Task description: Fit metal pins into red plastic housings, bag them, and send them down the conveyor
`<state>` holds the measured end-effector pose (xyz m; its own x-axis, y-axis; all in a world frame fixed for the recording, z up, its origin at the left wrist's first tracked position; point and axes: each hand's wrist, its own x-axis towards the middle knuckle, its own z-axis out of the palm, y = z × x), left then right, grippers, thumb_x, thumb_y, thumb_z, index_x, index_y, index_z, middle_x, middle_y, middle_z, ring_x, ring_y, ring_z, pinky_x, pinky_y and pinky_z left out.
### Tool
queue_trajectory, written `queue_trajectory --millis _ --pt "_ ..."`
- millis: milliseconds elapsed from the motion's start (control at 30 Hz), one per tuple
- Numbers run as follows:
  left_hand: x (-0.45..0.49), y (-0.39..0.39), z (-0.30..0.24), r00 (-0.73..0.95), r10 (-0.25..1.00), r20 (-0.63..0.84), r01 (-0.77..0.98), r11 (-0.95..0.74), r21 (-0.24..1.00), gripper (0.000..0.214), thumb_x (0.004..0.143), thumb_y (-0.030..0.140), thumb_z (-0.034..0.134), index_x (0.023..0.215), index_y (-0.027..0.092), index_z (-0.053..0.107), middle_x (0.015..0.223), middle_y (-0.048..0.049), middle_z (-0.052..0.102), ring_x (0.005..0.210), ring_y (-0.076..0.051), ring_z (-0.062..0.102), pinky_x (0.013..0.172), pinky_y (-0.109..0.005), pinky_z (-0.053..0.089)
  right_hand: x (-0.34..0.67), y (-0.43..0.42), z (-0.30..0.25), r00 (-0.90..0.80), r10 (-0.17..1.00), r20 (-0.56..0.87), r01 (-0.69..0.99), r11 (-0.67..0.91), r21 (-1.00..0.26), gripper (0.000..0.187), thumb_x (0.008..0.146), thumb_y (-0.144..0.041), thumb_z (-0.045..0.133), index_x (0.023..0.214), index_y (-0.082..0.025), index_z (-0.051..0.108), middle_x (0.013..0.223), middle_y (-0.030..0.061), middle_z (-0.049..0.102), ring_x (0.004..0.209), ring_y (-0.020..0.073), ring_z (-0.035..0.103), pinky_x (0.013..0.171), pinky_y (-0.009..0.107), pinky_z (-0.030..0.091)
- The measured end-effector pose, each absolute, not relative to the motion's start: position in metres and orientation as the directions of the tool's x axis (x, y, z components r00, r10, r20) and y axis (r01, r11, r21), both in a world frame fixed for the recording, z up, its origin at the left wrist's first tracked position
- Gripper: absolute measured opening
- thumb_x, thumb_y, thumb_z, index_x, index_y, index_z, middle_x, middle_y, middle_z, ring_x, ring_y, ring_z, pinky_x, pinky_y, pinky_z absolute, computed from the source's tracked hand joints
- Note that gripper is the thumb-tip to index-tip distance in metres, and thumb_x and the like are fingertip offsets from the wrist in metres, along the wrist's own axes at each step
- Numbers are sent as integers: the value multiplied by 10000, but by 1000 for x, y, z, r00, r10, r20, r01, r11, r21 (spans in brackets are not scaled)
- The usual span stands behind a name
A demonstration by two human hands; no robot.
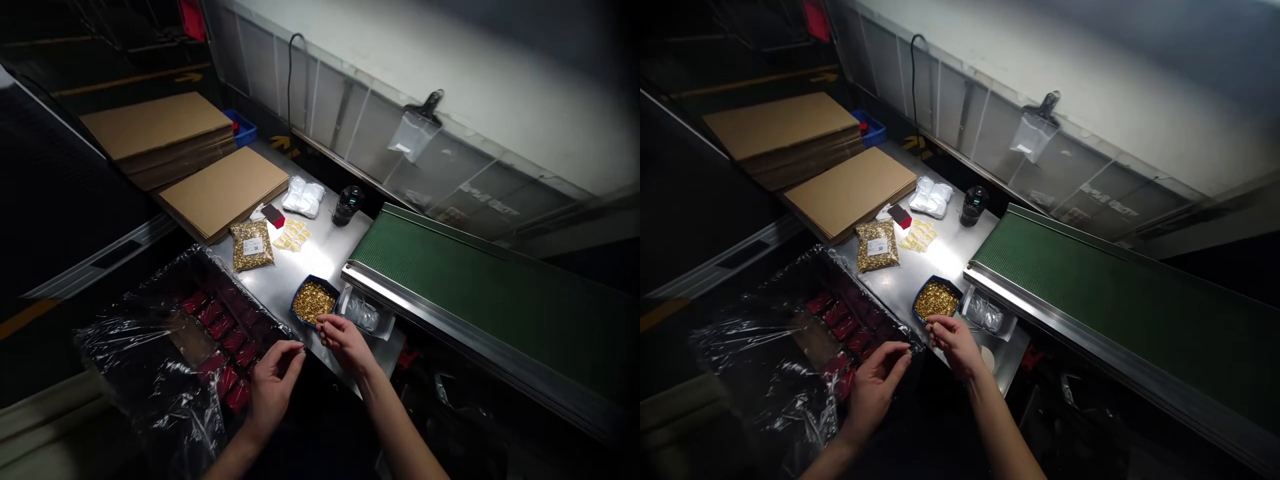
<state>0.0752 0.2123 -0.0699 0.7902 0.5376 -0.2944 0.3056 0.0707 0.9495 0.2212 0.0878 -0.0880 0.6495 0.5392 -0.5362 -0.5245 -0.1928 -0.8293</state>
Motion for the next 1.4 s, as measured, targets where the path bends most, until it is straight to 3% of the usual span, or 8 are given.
queue_trajectory --millis 167,267,633,733,933,1033,1233,1400 --pt "114 157 4 944 330 -28 48 -51 998 101 874 316 713 974 313 722 927 -38 708 886 -251 659 808 -363 516 187 9 -20 717 532 -449 -589 119 -799 409 748 -534 822 961 -187 789 785 45 712 614 87 583 615 215 474" --pt "122 113 28 970 229 82 -71 -56 996 98 850 283 737 940 321 728 888 -37 704 848 -251 643 778 -367 501 176 -42 5 810 479 -339 -510 291 -809 302 760 -464 838 897 -197 808 719 30 699 583 83 551 579 205 438" --pt "108 -55 65 967 -101 232 -242 -100 965 95 847 246 738 911 306 701 831 -45 659 743 -221 608 682 -349 507 99 -215 40 987 65 -146 -160 395 -905 185 804 -390 809 941 -267 824 702 29 702 618 137 554 616 268 456" --pt "101 -90 73 965 -122 231 -245 -111 963 92 835 262 753 907 316 734 844 -51 661 739 -221 603 672 -347 506 82 -242 43 994 -56 -91 -63 374 -925 147 833 -366 781 938 -272 819 716 23 712 615 132 561 603 256 470" --pt "103 -129 71 943 -329 -59 134 213 968 109 840 339 756 897 246 763 959 -60 625 901 -223 616 765 -309 530 62 -269 50 947 -320 27 60 93 -994 116 852 -333 754 914 -248 801 735 23 724 614 147 618 595 250 530" --pt "107 -134 67 924 -380 -39 139 240 961 116 840 306 760 908 213 772 1030 -74 584 935 -213 610 774 -293 538 58 -273 51 937 -348 36 56 47 -997 125 862 -333 740 915 -230 788 744 28 732 626 156 644 601 247 551" --pt "118 -131 59 848 -530 -19 214 309 927 91 896 274 698 901 184 699 1152 -56 461 771 -117 609 694 -268 540 61 -256 50 882 -469 -40 6 97 -995 150 855 -368 746 886 -222 762 722 16 722 596 150 662 569 229 573" --pt "138 -121 54 831 -551 -74 298 330 896 110 975 305 595 959 204 634 1151 -72 579 948 -160 580 801 -260 512 68 -245 56 807 -588 50 -9 -98 -995 153 912 -361 679 939 -234 759 816 25 732 667 156 685 619 231 582"
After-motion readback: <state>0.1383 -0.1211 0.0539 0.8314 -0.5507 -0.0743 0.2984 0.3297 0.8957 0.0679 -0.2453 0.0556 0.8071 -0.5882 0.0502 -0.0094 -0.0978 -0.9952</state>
